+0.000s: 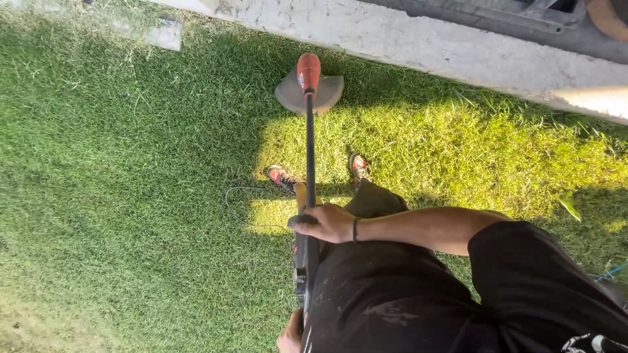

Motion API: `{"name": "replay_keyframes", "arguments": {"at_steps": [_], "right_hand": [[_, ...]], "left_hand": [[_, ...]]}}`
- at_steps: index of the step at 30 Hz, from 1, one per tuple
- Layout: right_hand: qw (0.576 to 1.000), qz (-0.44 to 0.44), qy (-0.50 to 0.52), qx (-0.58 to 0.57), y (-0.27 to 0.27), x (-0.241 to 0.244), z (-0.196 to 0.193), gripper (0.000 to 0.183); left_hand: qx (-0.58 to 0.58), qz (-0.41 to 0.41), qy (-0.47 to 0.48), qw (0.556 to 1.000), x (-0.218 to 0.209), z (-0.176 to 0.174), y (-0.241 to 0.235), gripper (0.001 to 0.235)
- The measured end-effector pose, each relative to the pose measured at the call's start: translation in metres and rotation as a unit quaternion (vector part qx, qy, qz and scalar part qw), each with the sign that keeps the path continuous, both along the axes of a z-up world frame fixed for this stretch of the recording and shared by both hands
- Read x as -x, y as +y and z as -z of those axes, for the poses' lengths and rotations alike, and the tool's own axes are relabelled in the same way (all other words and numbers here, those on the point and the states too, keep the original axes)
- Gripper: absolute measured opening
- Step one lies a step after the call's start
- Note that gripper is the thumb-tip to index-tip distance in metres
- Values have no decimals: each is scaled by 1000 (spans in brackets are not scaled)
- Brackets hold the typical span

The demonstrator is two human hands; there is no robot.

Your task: Trimming grass along a building edge and around mechanical equipment using a string trimmer.

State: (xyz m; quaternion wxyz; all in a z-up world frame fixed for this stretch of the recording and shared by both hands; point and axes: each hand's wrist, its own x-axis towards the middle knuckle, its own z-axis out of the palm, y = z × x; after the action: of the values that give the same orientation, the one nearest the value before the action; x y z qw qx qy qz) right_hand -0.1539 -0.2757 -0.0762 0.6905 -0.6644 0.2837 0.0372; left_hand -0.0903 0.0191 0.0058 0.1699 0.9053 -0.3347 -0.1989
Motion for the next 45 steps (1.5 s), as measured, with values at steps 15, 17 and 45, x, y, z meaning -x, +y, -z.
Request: {"name": "replay_keyframes", "arguments": {"at_steps": [15,17,45], "right_hand": [[990,123,45,56,9,56,-1,63],[984,155,70,52,13,69,-5,60],[985,119,102,78,63,170,1,71]], "left_hand": [[31,224,96,969,-54,-1,-32,54],[36,258,102,960,-57,-2,-40,55],[15,158,57,986,71,9,28,44]]}}
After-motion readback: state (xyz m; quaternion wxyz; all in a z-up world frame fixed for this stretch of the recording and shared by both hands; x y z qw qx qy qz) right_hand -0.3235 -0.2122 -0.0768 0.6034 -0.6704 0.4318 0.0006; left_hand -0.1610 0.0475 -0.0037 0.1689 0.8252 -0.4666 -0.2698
